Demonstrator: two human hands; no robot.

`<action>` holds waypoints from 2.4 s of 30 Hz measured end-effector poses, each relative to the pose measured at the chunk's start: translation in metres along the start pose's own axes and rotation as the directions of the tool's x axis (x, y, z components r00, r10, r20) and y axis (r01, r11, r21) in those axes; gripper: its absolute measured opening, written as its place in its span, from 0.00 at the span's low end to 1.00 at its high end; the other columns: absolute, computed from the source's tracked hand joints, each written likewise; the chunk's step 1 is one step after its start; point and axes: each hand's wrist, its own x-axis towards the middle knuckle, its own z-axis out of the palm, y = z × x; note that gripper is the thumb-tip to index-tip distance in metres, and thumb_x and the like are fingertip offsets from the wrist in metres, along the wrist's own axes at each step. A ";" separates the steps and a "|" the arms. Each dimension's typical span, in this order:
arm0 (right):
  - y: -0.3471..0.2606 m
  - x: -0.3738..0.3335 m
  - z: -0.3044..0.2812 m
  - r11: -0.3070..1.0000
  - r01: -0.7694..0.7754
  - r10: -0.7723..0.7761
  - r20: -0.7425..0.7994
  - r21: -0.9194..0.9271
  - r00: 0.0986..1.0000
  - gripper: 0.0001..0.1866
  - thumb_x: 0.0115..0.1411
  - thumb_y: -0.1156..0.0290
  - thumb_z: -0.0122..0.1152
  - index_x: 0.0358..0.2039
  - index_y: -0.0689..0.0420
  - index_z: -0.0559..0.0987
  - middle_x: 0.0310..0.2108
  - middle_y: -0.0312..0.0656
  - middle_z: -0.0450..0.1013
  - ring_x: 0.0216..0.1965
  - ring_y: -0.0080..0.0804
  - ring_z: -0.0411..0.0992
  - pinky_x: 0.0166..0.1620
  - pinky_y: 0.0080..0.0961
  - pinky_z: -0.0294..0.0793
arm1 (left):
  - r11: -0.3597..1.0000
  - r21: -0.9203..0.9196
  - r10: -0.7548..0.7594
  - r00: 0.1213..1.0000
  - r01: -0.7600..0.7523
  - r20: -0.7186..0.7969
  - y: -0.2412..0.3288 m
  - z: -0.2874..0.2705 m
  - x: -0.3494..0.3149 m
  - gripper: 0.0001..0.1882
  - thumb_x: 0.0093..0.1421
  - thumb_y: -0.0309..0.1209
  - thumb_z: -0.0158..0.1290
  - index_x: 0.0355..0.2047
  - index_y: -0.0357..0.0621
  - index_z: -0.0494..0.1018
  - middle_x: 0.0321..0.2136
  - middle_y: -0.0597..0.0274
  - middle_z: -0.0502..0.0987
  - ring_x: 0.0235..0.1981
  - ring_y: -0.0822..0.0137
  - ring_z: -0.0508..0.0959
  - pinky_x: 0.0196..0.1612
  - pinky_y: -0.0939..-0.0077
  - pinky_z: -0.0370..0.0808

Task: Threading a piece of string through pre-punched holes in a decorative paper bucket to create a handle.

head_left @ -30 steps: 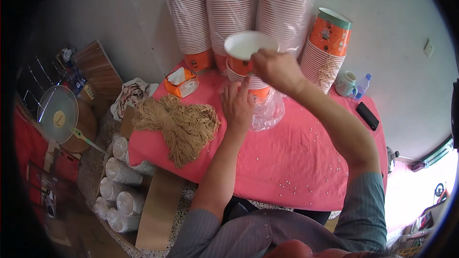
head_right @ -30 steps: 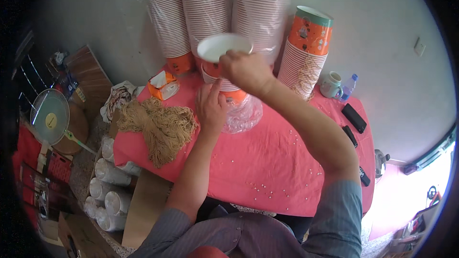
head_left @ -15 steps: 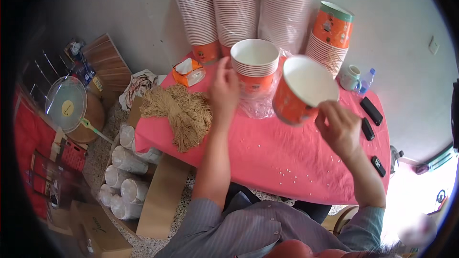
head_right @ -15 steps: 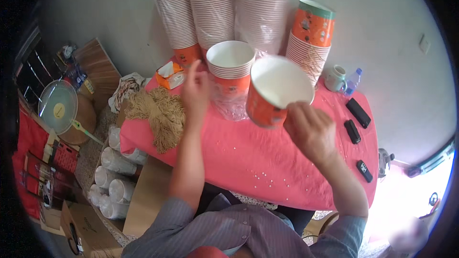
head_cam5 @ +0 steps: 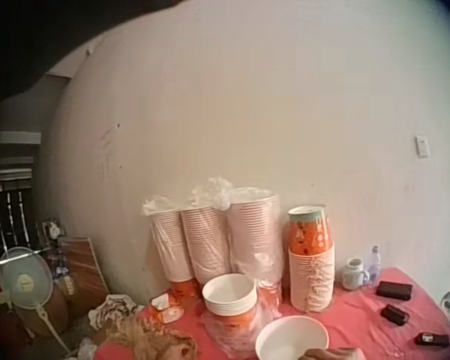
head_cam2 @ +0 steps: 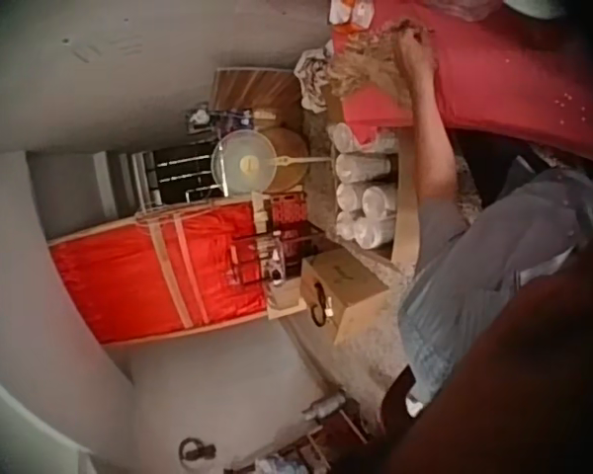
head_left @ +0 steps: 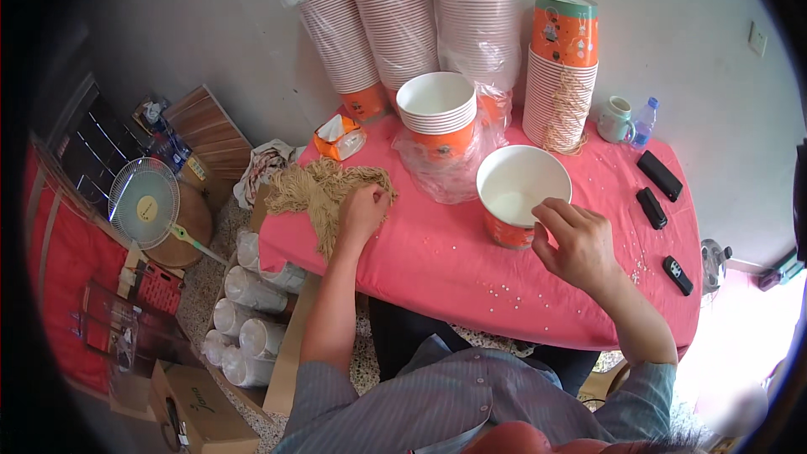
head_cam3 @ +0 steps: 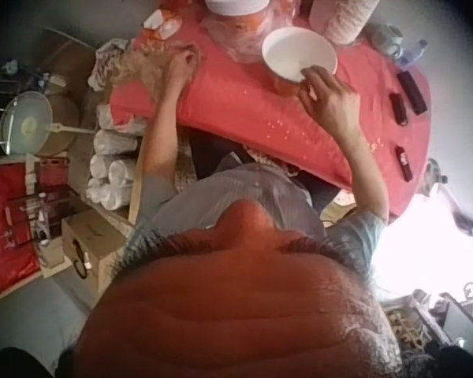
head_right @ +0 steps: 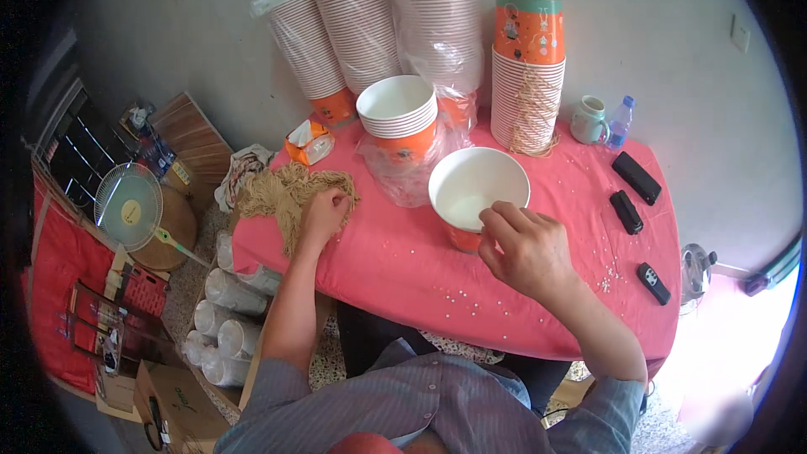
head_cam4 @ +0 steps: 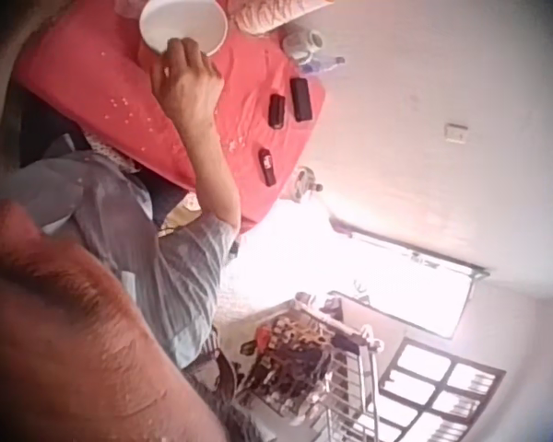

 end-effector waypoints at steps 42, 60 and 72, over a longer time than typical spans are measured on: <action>-0.027 0.025 -0.013 0.677 -0.022 -0.122 0.141 0.736 0.982 0.26 0.60 0.78 0.71 0.60 0.56 0.80 0.42 0.42 0.83 0.35 0.35 0.82 0.40 0.32 0.84 | 0.787 -0.586 0.289 0.724 0.193 0.626 0.199 -0.109 -0.073 0.08 0.69 0.28 0.64 0.43 0.36 0.84 0.35 0.71 0.84 0.37 0.80 0.79 0.42 0.79 0.77; -0.041 0.004 -0.010 0.886 0.060 -0.207 0.278 0.459 0.938 0.09 0.66 0.63 0.71 0.44 0.51 0.86 0.26 0.40 0.82 0.25 0.43 0.82 0.27 0.41 0.79 | 0.867 -0.490 0.362 0.792 -0.092 0.491 0.200 -0.107 -0.107 0.06 0.67 0.23 0.63 0.43 0.38 0.81 0.32 0.64 0.82 0.28 0.75 0.79 0.32 0.76 0.75; -0.046 0.000 -0.002 0.901 0.086 -0.214 0.264 0.425 0.940 0.06 0.65 0.66 0.67 0.41 0.50 0.85 0.20 0.37 0.78 0.21 0.41 0.79 0.25 0.41 0.76 | 0.883 -0.319 0.436 0.855 -0.345 0.283 0.189 -0.094 -0.137 0.08 0.67 0.23 0.64 0.46 0.39 0.82 0.31 0.52 0.84 0.29 0.54 0.84 0.34 0.60 0.79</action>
